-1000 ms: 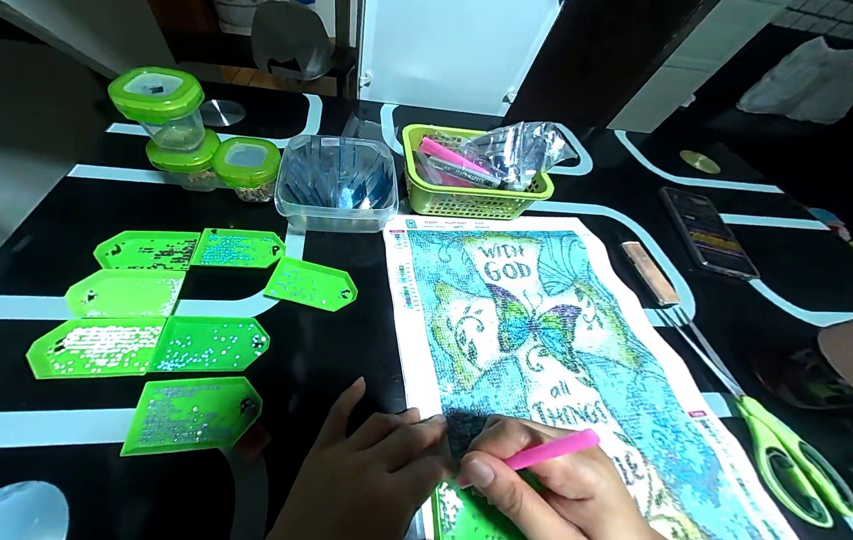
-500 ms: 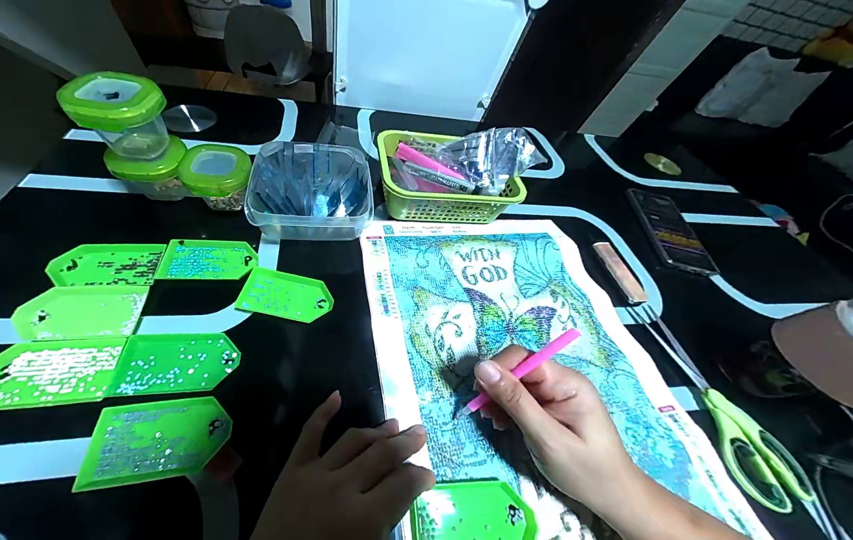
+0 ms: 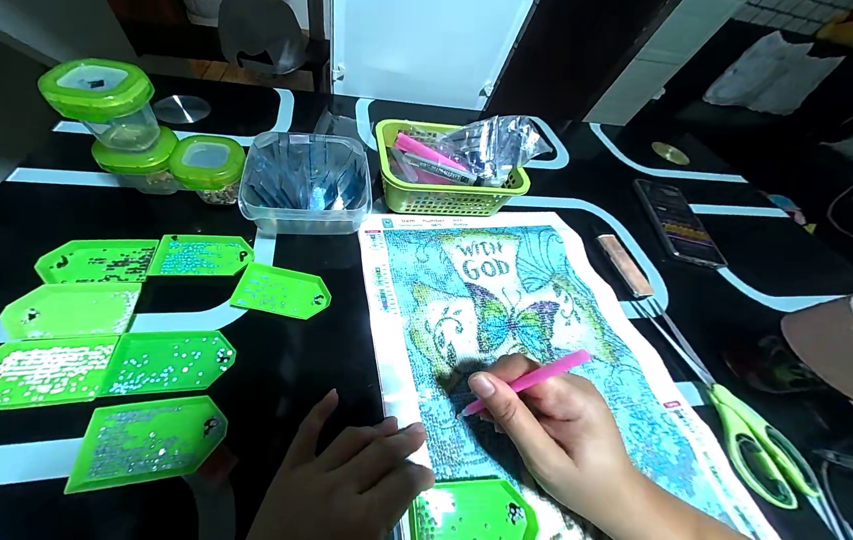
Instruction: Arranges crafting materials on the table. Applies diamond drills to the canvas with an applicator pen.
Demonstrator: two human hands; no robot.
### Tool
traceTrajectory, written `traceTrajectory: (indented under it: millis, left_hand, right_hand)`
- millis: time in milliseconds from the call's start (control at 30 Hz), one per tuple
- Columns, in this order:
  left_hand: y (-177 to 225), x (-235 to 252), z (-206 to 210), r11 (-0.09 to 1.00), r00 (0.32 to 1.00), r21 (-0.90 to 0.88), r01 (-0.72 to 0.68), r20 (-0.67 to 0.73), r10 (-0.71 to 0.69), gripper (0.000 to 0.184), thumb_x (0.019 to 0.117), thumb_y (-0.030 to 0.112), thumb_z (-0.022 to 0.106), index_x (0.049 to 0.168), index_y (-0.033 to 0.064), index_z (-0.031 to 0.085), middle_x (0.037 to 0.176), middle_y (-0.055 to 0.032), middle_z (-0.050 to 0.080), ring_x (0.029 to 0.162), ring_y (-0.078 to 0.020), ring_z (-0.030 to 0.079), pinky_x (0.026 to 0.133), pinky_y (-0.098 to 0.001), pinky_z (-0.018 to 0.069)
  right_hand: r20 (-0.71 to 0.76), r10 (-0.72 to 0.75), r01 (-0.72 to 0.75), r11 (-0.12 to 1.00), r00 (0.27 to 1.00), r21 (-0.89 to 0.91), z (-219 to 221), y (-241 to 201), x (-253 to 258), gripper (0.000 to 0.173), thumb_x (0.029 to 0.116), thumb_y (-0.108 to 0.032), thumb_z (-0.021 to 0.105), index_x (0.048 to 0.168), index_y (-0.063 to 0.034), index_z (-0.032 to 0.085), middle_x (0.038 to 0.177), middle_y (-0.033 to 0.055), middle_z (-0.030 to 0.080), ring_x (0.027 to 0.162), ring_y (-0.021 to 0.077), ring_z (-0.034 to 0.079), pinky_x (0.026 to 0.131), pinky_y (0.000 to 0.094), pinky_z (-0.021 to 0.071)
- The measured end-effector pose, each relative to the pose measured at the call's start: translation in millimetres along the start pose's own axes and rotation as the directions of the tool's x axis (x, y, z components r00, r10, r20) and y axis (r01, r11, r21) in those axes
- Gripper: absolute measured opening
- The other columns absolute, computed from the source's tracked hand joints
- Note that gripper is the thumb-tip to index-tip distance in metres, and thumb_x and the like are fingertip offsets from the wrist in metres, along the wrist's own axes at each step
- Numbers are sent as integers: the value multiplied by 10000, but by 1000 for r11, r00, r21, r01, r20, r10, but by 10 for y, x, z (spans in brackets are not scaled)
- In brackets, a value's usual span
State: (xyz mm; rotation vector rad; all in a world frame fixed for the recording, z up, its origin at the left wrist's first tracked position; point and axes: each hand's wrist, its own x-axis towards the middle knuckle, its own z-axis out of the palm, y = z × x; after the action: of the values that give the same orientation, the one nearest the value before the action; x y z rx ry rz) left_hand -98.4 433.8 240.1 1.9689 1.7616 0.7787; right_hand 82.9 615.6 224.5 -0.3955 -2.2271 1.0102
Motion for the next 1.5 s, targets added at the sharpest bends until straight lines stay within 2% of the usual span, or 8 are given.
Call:
traceTrajectory:
  millis: [100,267,433,567,733,1233,1367,1500]
  left_hand:
    - [-1,4,-4,1000,1000,1,-4,-3,4,374,895,411,735,1156,144,749,1374,-40,676,1291,-247,615,1159,-659,214]
    - [4,-4,3,1000,1000,3,1,-6,-1,375,903,413,724,1171,152,751,1372,-37,677,1289,-252,615,1163,-654,216]
    - [-2,-5,12,1000,1000,17,-8,-21,9,375,897,418,727,1167,159,750,1367,-29,680,1292,-242,613,1161,-649,225]
    - [-1,-8,29,1000,999,29,-6,-35,7,364,885,421,737,1149,169,750,1366,-22,681,1276,-242,626,1154,-651,245]
    - [-8,-6,52,998,997,55,-25,-75,29,386,872,432,739,1142,157,753,1341,-11,696,1252,-228,644,1137,-651,277]
    - [-11,-2,76,997,994,67,-31,-107,38,358,869,442,732,1087,159,757,1321,-1,705,1233,-214,654,1136,-638,290]
    - [-10,3,62,998,996,57,-22,-82,27,347,869,431,740,1095,168,755,1333,-7,699,1242,-221,649,1140,-645,276]
    - [-10,2,35,1000,999,29,-11,-46,12,353,893,425,728,1138,173,758,1359,-14,685,1273,-239,627,1155,-657,238]
  right_hand:
    - [10,-79,80,992,997,-97,5,-33,-13,279,1093,-240,518,950,-38,648,803,33,661,723,14,626,665,151,524]
    - [41,-75,79,991,996,-112,-23,-65,-40,290,1092,-248,521,952,-39,664,819,30,652,727,8,609,669,142,512]
    - [51,125,-132,976,991,171,-110,-158,-38,266,1085,-250,540,953,-89,706,809,-32,695,721,6,662,641,164,566]
    - [127,87,-125,936,988,328,30,-285,-146,245,1090,-225,532,978,-42,651,778,-2,666,688,-15,633,618,146,537]
    - [198,-26,-20,974,980,224,150,-365,-185,247,1078,-175,547,936,11,625,758,88,624,675,45,595,631,164,495]
    - [176,-78,53,988,981,145,197,-342,-192,233,1072,-180,560,933,-2,618,799,89,623,701,46,598,658,142,498]
    - [151,22,-66,954,988,291,155,-322,-173,231,1083,-196,545,973,-14,634,768,37,642,676,2,611,618,145,512]
    - [67,266,-267,850,962,453,17,-272,-67,228,1077,-268,551,953,-150,702,806,-87,700,683,-28,652,608,144,555]
